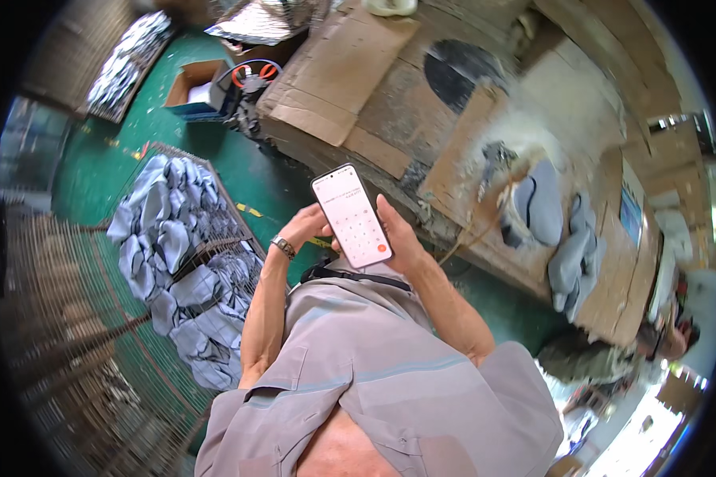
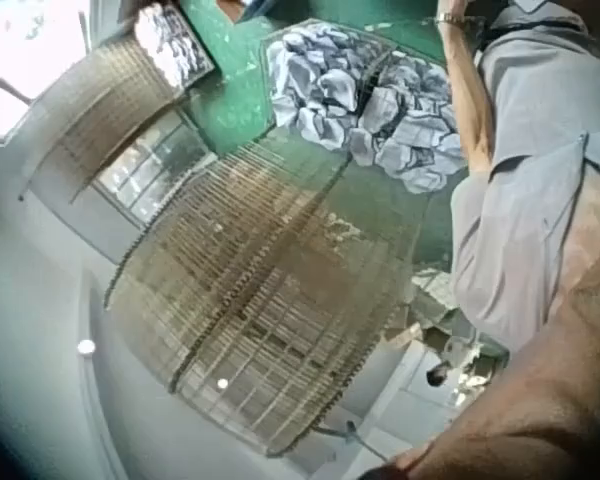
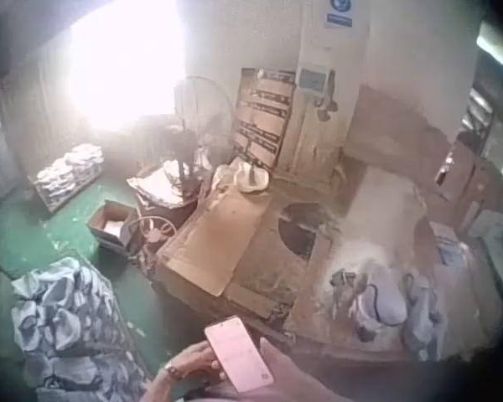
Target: Organizing shoe parts into a rack and applying a spray coating.
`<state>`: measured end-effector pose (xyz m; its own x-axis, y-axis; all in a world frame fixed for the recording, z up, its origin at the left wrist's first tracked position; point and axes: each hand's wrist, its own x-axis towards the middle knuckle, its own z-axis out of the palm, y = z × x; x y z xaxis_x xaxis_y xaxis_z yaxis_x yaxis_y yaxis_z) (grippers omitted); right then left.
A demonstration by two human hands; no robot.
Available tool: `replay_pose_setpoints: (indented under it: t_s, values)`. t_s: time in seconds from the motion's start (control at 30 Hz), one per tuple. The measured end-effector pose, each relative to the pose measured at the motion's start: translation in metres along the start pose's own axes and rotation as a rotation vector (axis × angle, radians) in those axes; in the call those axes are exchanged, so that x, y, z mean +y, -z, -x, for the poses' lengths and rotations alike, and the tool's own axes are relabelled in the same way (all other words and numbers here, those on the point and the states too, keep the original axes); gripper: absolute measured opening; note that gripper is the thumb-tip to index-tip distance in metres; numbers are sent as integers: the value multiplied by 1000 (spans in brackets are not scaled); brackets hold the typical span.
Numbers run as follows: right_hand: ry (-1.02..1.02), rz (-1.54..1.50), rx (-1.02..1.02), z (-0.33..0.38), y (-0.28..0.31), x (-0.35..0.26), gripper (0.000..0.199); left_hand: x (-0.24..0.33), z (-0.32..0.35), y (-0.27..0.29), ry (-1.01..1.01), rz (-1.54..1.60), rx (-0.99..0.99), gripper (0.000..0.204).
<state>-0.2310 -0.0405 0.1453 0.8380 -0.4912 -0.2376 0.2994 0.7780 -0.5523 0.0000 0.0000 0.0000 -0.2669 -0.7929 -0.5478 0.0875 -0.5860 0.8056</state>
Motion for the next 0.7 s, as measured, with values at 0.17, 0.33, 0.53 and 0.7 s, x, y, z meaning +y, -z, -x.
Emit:
replay_pose_setpoints:
  t_s: [0.17,0.33,0.53,0.7]
  values:
    - [-50,567,452,49,33,30,84,-6,29,-29,150,-229,-345,67]
    - [-333,940,585,175,83,51,72,2,31,-81,51,-177,-587,69]
    - [-387,1203,600,257,71,113,63,27,66,-97,-47,70,-777,89]
    - [-369,1362,480,259,70,114,64,28,62,-116,-36,55,-842,92]
